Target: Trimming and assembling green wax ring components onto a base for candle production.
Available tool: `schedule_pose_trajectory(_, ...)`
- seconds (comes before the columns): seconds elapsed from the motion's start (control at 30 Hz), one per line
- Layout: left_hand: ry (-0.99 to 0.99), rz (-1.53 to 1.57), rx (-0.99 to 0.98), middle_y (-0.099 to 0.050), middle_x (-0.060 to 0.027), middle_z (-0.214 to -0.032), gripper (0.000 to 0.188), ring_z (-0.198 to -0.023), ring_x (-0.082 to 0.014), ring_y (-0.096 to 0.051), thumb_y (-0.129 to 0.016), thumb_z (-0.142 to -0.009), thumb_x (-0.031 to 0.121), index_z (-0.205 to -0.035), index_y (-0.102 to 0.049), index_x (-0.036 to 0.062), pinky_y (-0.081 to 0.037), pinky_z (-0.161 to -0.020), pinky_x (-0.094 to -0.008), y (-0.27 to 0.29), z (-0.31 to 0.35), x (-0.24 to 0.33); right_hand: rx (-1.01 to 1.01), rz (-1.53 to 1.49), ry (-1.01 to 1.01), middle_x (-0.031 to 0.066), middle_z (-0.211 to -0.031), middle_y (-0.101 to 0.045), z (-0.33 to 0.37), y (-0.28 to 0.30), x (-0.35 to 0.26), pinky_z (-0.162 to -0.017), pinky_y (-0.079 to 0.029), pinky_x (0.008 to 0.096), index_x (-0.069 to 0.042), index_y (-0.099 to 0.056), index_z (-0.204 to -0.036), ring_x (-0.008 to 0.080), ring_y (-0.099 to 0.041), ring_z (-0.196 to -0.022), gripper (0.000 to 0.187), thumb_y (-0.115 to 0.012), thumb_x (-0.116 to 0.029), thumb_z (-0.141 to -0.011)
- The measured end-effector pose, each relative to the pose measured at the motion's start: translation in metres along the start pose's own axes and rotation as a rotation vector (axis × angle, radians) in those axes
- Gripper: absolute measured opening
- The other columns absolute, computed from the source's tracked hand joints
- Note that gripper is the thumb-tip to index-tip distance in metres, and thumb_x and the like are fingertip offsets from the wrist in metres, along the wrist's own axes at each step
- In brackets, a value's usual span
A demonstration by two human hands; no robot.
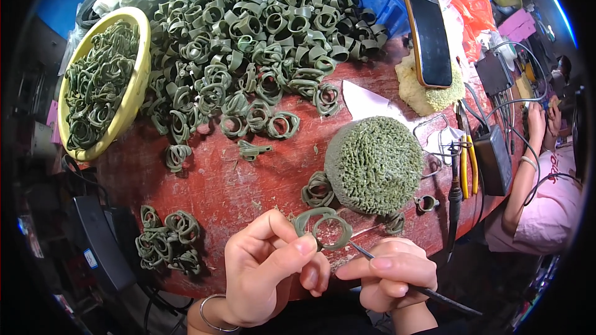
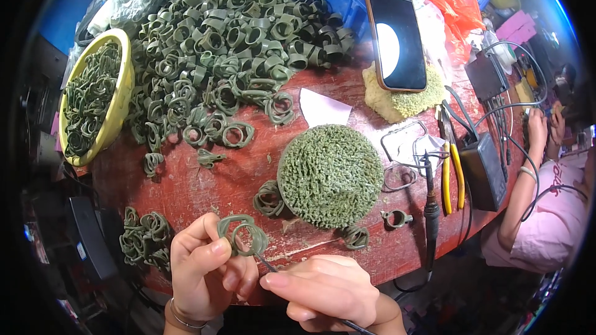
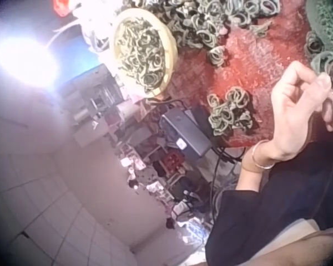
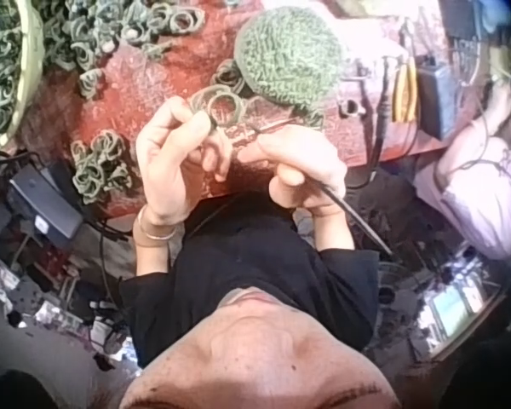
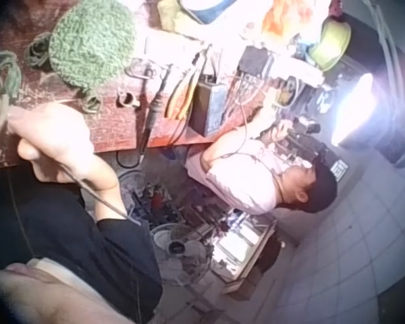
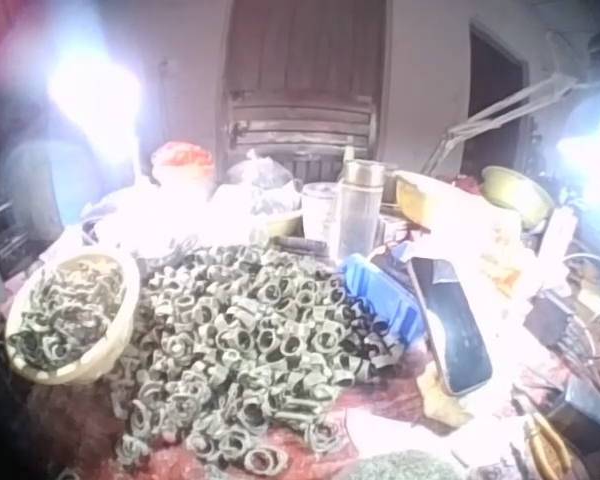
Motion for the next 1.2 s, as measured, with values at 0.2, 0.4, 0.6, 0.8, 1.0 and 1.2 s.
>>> schedule_pose_trajectory(0.2, 0.046, 0.061, -0.015, -0.045, -0.0099, -0.051, 0.012, -0.049, -0.019, -0.05, -0.046, -0.08, 0.002, -0.07, -0.04, 0.0, -0.039, -0.042, -0.0285, 0.001, 0.0, 0.001, -0.132, -0.023, -0.005, 0.0019, -0.051, -0.057, 0.003, 0.001, 0.0, -0.035, -0.039, 0.0213, -0.005, -0.044, -0.086, 0.0118, -0.05, -0.039, 0.023, -0.04, -0.027, -0.086)
schedule_pose_trajectory(0.4, 0.099, 0.109, -0.003, -0.045, -0.0098, -0.051, 0.011, -0.047, -0.0186, -0.048, -0.046, -0.08, 0.002, -0.07, -0.04, 0.0006, -0.039, -0.042, -0.0282, -0.001, 0.0, 0.003, 0.019, -0.057, 0.024, 0.0033, -0.053, -0.057, 0.005, -0.001, -0.002, -0.036, -0.042, 0.0213, -0.006, -0.048, -0.084, 0.0124, -0.052, -0.04, 0.024, -0.039, -0.028, -0.087)
schedule_pose_trajectory(0.6, 0.183, 0.131, -0.029, -0.044, -0.0094, -0.051, 0.012, -0.046, -0.0185, -0.047, -0.046, -0.081, 0.003, -0.07, -0.041, 0.0013, -0.038, -0.041, -0.0272, 0.003, -0.001, 0.003, 0.022, -0.031, 0.044, 0.0032, -0.052, -0.057, 0.007, -0.004, -0.002, -0.036, -0.041, 0.0214, -0.006, -0.046, -0.086, 0.0118, -0.051, -0.039, 0.02, -0.04, -0.025, -0.087)
schedule_pose_trajectory(0.8, 0.249, 0.168, -0.049, -0.044, -0.0086, -0.052, 0.013, -0.047, -0.0186, -0.047, -0.045, -0.082, 0.005, -0.07, -0.041, 0.0024, -0.036, -0.041, -0.0265, 0.005, -0.002, 0.003, -0.122, 0.003, 0.058, 0.0023, -0.05, -0.056, 0.006, -0.003, -0.001, -0.035, -0.04, 0.0212, -0.006, -0.043, -0.087, 0.0112, -0.05, -0.039, 0.019, -0.039, -0.024, -0.087)
schedule_pose_trajectory(1.0, 0.304, 0.192, -0.069, -0.044, -0.0081, -0.052, 0.013, -0.047, -0.0181, -0.046, -0.044, -0.083, 0.006, -0.071, -0.041, 0.0033, -0.035, -0.041, -0.0259, 0.004, -0.001, 0.002, 0.084, -0.016, 0.014, 0.0023, -0.053, -0.057, 0.011, -0.003, -0.002, -0.036, -0.041, 0.0222, -0.006, -0.049, -0.084, 0.0123, -0.05, -0.039, 0.02, -0.04, -0.024, -0.086)
schedule_pose_trajectory(1.2, 0.361, 0.244, -0.078, -0.044, -0.0078, -0.053, 0.012, -0.048, -0.0177, -0.046, -0.043, -0.083, 0.006, -0.071, -0.041, 0.004, -0.035, -0.041, -0.0255, 0.004, -0.003, 0.002, 0.182, -0.052, 0.029, 0.0028, -0.054, -0.057, 0.014, -0.006, -0.004, -0.038, -0.041, 0.023, -0.006, -0.05, -0.082, 0.0129, -0.052, -0.041, 0.016, -0.044, -0.02, -0.085)
Point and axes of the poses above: each hand's wrist, its own z-axis away from the middle knuckle, its own y-axis out of the back of the hand, x = y × z, the point moved 1 cm from there along -z, towards the middle knuckle
